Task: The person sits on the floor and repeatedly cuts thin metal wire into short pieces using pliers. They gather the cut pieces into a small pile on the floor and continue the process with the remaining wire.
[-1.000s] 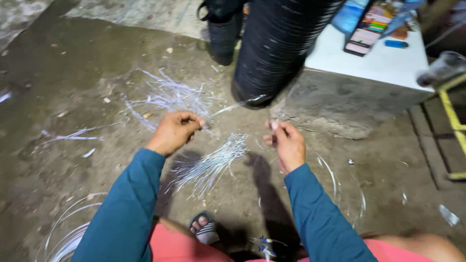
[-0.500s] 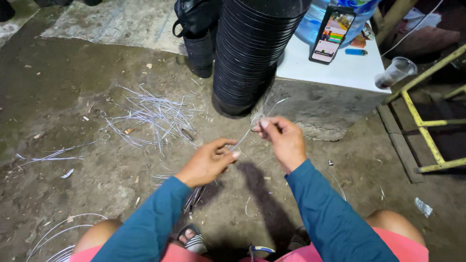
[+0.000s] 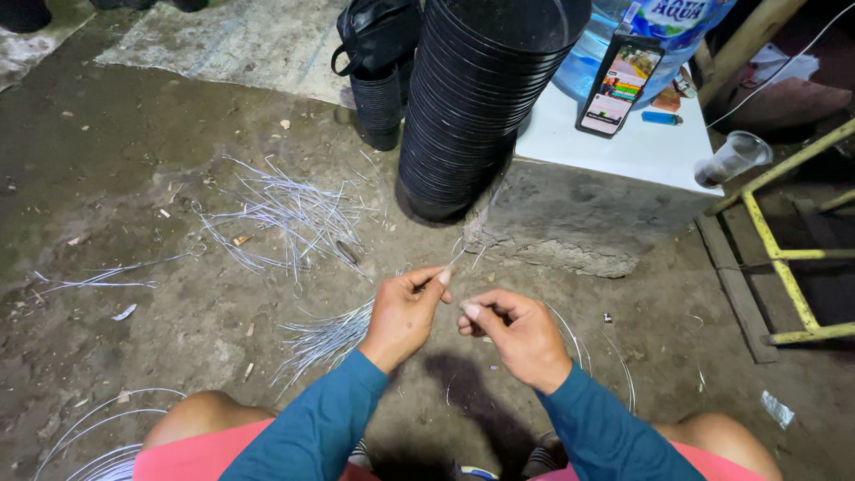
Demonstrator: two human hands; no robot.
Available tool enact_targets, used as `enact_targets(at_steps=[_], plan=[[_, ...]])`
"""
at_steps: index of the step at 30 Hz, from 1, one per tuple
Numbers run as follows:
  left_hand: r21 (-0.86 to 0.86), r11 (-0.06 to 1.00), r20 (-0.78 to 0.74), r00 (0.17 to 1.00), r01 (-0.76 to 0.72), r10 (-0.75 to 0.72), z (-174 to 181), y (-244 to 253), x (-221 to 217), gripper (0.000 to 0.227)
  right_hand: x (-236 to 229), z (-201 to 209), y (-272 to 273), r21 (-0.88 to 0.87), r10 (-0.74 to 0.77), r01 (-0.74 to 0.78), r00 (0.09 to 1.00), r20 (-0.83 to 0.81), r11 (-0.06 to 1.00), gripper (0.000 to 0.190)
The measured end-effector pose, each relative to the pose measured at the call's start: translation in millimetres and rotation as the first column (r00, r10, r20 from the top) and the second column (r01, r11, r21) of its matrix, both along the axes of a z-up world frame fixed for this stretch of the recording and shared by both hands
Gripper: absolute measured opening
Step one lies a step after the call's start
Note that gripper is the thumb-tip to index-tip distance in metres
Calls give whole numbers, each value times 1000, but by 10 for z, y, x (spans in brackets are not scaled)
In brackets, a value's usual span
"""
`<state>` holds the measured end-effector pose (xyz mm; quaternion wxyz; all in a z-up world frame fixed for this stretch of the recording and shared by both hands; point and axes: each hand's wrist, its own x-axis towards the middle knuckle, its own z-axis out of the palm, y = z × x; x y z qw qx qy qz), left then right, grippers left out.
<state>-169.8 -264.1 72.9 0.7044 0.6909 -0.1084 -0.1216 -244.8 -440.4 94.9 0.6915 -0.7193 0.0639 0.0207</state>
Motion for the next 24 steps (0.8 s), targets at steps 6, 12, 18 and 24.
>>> enact_targets(at_steps=[6,12,18,24], plan=[[15,998,-43,997,65,-64,31,23,-27,29,2,-84,-99,-70,89,-97,989,-119,993,17],[-46,976,-10,977,211,-212,48,33,-70,29,58,-197,-168,141,182,-166,978,-106,976,20],[60,984,4,986,169,-169,10,3,-108,25,56,-267,-189,149,166,-148,979,-121,978,20],[-54,985,-20,986,164,-165,11,-20,-160,22,49,-301,-117,159,167,-144,975,-148,977,19]])
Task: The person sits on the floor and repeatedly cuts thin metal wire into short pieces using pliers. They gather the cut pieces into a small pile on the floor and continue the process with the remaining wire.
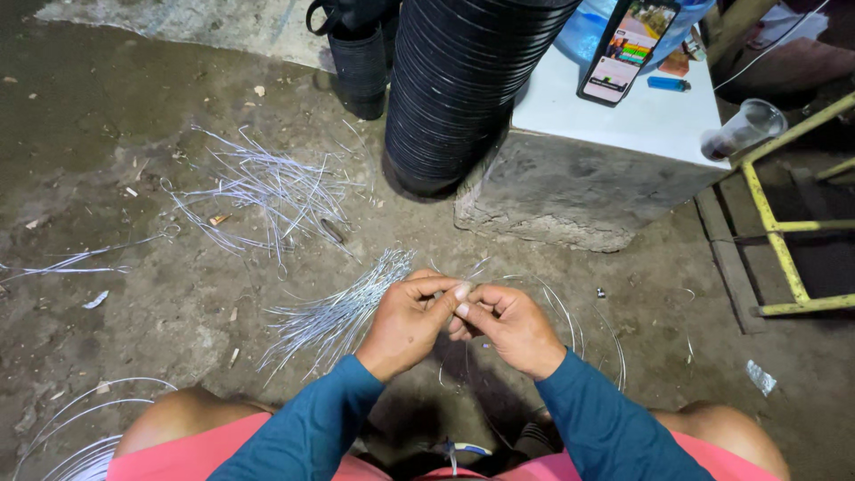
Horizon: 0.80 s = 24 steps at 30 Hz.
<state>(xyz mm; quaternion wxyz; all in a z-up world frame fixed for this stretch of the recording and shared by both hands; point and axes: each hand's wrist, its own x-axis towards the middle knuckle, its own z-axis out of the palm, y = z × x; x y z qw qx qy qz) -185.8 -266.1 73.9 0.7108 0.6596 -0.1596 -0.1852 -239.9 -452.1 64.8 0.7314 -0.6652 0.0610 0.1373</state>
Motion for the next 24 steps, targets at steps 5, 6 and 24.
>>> enact_targets(at_steps=[5,6,24], plan=[[73,997,203,979,-25,9,89,50,18,24,45,194,-56,-218,-137,165,981,138,962,23],[113,993,223,975,-26,0,107,63,17,24,52,230,-73,-171,-183,212,968,170,962,30],[179,968,-66,984,174,-165,139,23,-37,28,-11,220,-75,-167,-195,226,964,183,960,14]])
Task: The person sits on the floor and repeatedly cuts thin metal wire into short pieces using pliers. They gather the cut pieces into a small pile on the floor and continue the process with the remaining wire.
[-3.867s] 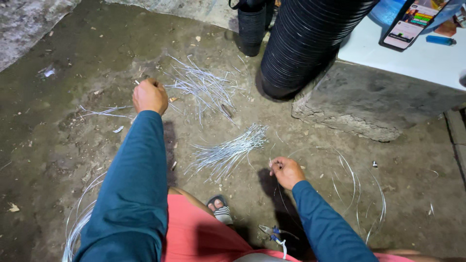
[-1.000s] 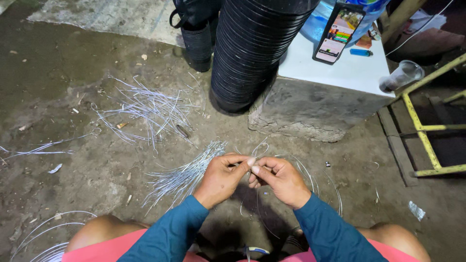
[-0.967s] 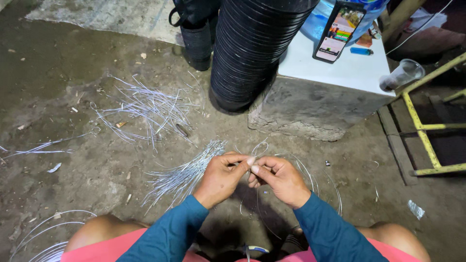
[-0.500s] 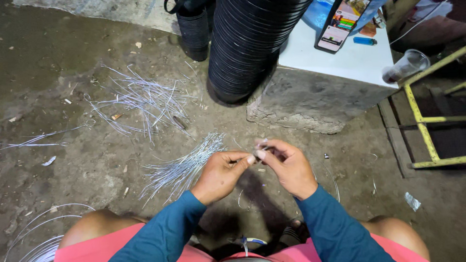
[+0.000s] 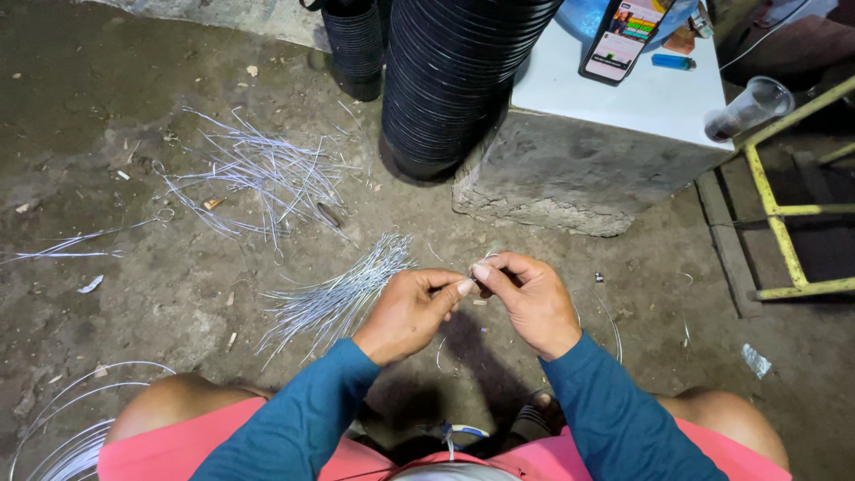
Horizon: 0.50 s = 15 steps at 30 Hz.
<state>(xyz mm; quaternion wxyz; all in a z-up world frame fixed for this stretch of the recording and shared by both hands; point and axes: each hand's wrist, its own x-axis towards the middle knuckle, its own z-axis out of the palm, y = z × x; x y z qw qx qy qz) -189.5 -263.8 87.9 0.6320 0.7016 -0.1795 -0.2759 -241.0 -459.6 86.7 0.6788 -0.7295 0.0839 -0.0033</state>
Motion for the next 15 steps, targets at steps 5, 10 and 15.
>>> enact_targets(at_steps=[5,10,15], plan=[[53,998,103,995,-17,11,-2,-15,-40,27,-19,15,-13,-91,69,-65,996,51,994,14],[74,989,525,849,-126,68,37,11,-117,20,-27,-42,-69,-171,-34,48,996,82,984,14],[227,940,726,688,-253,9,47,63,-142,18,17,-63,-410,44,-197,198,980,-8,979,16]])
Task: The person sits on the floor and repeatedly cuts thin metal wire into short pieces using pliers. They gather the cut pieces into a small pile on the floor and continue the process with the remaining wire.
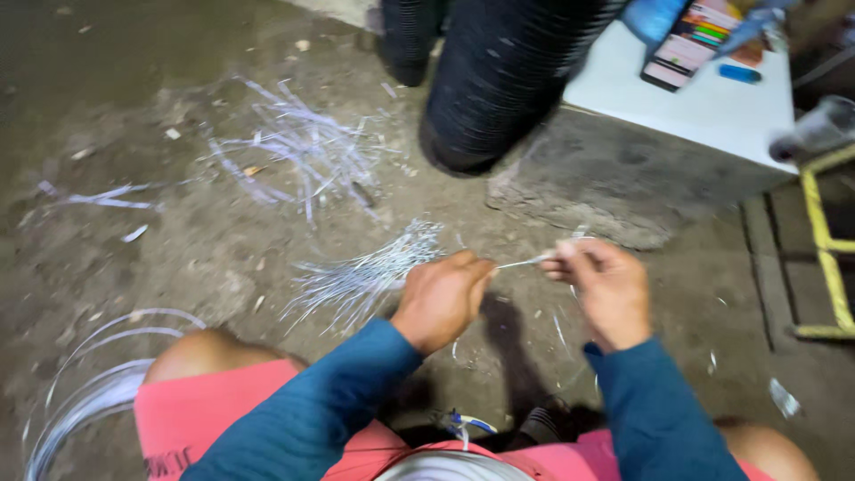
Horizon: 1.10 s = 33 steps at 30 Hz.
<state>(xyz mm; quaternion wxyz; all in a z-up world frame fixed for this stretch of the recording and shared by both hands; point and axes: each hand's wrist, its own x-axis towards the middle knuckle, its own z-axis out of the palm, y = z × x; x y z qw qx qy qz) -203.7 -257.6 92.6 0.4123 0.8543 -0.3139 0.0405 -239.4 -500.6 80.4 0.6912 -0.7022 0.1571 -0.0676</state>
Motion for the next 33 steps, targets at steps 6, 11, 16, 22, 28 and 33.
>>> enact_targets(at_steps=[6,11,16,22,28,33], plan=[[103,995,336,942,-20,-16,-22,74,27,38,-2,-171,-385,225,-82,90,996,-45,970,13],[153,987,386,923,-50,-13,-41,71,34,30,16,-366,-514,254,-67,89,993,-94,963,14],[103,990,472,881,-95,36,-62,43,-6,27,7,-461,-624,303,-35,42,999,-27,952,12],[82,993,491,870,-90,38,-78,56,-32,25,-14,-506,-681,311,-28,5,997,72,950,11],[114,990,442,897,-81,23,-176,9,7,16,4,-548,-734,250,-25,3,996,86,968,11],[162,985,374,927,-60,-5,-294,-31,40,13,-19,-592,-719,217,-48,38,998,37,975,10]])
